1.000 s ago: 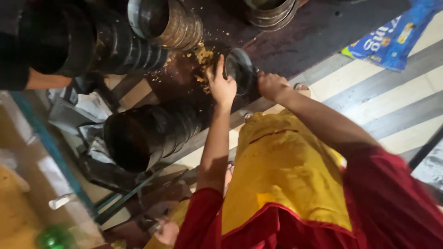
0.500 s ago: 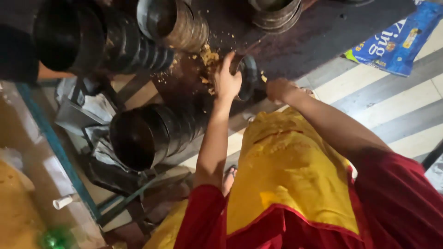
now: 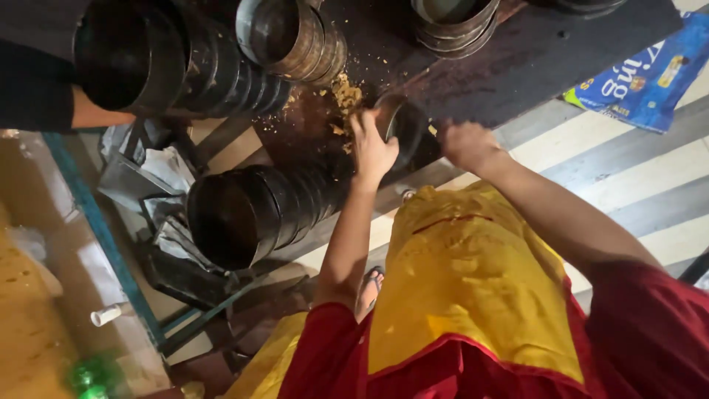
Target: Scraping food residue from circular metal molds using a manual scraping tool on a work table.
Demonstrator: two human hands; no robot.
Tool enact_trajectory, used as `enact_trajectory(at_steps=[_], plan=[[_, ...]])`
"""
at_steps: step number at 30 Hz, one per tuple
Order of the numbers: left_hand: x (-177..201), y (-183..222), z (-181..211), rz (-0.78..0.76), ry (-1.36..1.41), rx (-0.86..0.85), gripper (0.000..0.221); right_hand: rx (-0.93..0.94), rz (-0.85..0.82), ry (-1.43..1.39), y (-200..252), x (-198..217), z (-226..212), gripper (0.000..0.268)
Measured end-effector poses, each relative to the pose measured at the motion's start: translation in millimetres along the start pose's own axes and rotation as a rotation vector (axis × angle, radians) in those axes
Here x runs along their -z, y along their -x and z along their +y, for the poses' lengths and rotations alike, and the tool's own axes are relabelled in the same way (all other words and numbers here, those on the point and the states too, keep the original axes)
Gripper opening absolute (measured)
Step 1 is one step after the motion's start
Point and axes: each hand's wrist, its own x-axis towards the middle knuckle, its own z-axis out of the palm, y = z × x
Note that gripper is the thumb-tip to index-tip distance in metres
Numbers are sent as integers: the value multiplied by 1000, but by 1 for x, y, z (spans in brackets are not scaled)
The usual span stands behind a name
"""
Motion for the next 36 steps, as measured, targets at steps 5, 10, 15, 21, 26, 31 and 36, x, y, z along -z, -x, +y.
enact_trajectory(at_steps=[5,10,15,21,26,31,36], plan=[[-7,-13,4,-62,26,229,43,135,38,103,-28,-77,29,35],[-26,12,-9,256,51,147,44,-51,183,-35,-30,-34,-4,42],[19,4,-14,556,216,437,52,-206,-150,-1061,-44,-23,-3,25],[28,34,-13,448,119,-289,43,-318,-524,-1965,-53,-26,-4,43],[53,31,9,442,198,-301,44,-294,-505,-1916,-54,-38,-2,40],[52,5,10,450,484,-52,46,-378,-410,-1728,9,38,-10,39],[21,-83,9,379,693,236,23,-366,-187,-1564,69,42,53,37]])
